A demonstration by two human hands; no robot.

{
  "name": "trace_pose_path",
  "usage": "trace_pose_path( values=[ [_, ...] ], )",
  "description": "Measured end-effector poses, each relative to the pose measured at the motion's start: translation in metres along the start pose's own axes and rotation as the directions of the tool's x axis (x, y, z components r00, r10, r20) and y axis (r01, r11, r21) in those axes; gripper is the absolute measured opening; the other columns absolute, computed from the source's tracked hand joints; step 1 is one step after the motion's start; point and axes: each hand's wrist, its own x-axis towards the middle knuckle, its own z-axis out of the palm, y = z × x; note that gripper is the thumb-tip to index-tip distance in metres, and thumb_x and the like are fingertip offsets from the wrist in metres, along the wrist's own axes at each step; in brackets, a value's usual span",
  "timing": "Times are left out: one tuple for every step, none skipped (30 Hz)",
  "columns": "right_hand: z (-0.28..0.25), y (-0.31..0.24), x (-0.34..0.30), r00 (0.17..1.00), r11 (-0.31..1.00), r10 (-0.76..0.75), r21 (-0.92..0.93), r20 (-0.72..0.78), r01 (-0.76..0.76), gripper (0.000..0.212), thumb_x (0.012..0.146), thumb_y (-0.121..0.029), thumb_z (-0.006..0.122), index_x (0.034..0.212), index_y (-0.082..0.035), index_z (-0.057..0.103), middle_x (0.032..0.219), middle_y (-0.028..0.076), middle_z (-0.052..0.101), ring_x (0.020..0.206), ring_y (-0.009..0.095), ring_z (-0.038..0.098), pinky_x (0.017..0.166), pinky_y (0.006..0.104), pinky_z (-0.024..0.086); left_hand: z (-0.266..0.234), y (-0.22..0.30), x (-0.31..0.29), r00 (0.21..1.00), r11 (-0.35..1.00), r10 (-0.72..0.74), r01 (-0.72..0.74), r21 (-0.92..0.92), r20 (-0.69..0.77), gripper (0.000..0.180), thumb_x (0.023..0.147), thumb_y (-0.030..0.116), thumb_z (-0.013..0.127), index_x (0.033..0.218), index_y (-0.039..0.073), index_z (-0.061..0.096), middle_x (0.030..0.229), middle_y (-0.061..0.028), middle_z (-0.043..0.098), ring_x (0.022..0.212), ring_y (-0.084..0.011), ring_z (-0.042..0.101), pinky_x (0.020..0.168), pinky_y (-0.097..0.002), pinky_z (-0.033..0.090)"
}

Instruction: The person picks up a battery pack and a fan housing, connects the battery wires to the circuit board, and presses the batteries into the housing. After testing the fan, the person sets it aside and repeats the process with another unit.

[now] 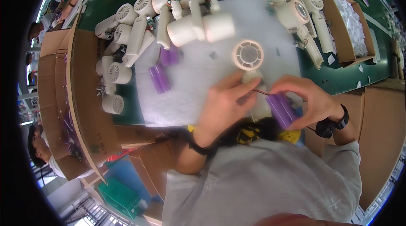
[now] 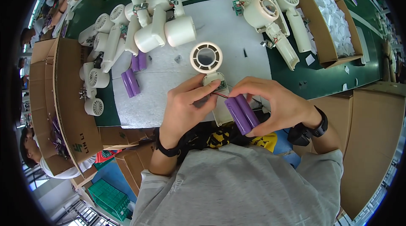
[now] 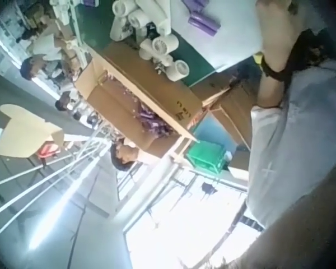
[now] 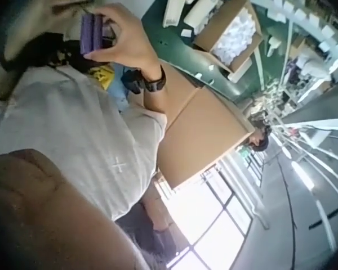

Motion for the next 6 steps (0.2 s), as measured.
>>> trace_pose_path(
  values=[
    [0.001, -0.002, 0.003, 0.999, 0.995, -0.044, -0.089, -0.012, 0.042, 0.071, 0.066, -0.015, 0.088, 0.128, -0.005, 0.055, 0.122, 0.009, 0.059, 0.111, 0.024, 0.056, 0.099, 0.0382, 0.045, -0.001, 0.000, 0.000, 1.000, 1.000, -0.003, 0.003, 0.015, 0.013, 0.035, 0.074, -0.002, 0.075, 0.109, 0.006, 0.074, 0.106, -0.0158, 0.069, 0.074, -0.0222, 0.069, 0.063, -0.0305, 0.055],
    [0.003, -0.003, 0.005, 0.996, 0.981, -0.087, -0.176, -0.019, 0.083, 0.068, 0.067, -0.016, 0.087, 0.127, -0.006, 0.056, 0.122, 0.008, 0.060, 0.112, 0.026, 0.055, 0.100, 0.0390, 0.043, -0.001, -0.001, 0.001, 1.000, 1.000, -0.011, 0.011, 0.011, 0.019, 0.035, 0.074, -0.002, 0.075, 0.109, 0.006, 0.074, 0.106, -0.0158, 0.069, 0.074, -0.0222, 0.069, 0.063, -0.0305, 0.055],
    [0.005, -0.003, 0.006, 0.997, 0.983, -0.080, -0.167, -0.019, 0.075, 0.068, 0.067, -0.016, 0.087, 0.127, -0.006, 0.056, 0.122, 0.008, 0.060, 0.112, 0.026, 0.055, 0.100, 0.0390, 0.043, -0.001, -0.002, 0.003, 0.999, 0.999, 0.013, -0.014, 0.033, 0.030, 0.035, 0.076, -0.001, 0.075, 0.110, 0.005, 0.074, 0.106, -0.0159, 0.069, 0.075, -0.0227, 0.070, 0.063, -0.0307, 0.055],
    [0.008, -0.003, 0.008, 0.996, 0.980, -0.079, -0.186, -0.029, 0.072, 0.070, 0.067, -0.017, 0.087, 0.129, -0.007, 0.055, 0.124, 0.008, 0.058, 0.113, 0.026, 0.055, 0.099, 0.0383, 0.045, -0.003, -0.003, 0.005, 0.998, 0.998, 0.035, -0.037, 0.056, 0.043, 0.034, 0.077, 0.000, 0.075, 0.110, 0.005, 0.073, 0.106, -0.0161, 0.069, 0.076, -0.0232, 0.070, 0.064, -0.0309, 0.055],
    [0.011, -0.003, 0.009, 0.996, 0.977, -0.078, -0.204, -0.039, 0.068, 0.071, 0.068, -0.018, 0.087, 0.131, -0.008, 0.054, 0.127, 0.008, 0.056, 0.114, 0.027, 0.055, 0.098, 0.0375, 0.046, -0.004, -0.003, 0.006, 0.997, 0.995, 0.056, -0.060, 0.078, 0.056, 0.033, 0.078, 0.000, 0.074, 0.111, 0.004, 0.073, 0.106, -0.0162, 0.069, 0.077, -0.0237, 0.070, 0.064, -0.0312, 0.055],
    [0.015, -0.003, 0.011, 0.996, 0.973, -0.077, -0.222, -0.049, 0.064, 0.073, 0.068, -0.018, 0.087, 0.133, -0.009, 0.053, 0.129, 0.008, 0.055, 0.114, 0.027, 0.055, 0.097, 0.0368, 0.047, -0.005, -0.004, 0.006, 0.996, 0.995, 0.062, -0.067, 0.079, 0.064, 0.032, 0.080, 0.003, 0.075, 0.112, 0.004, 0.073, 0.107, -0.0172, 0.069, 0.078, -0.0247, 0.071, 0.066, -0.0316, 0.055]
  ],
)
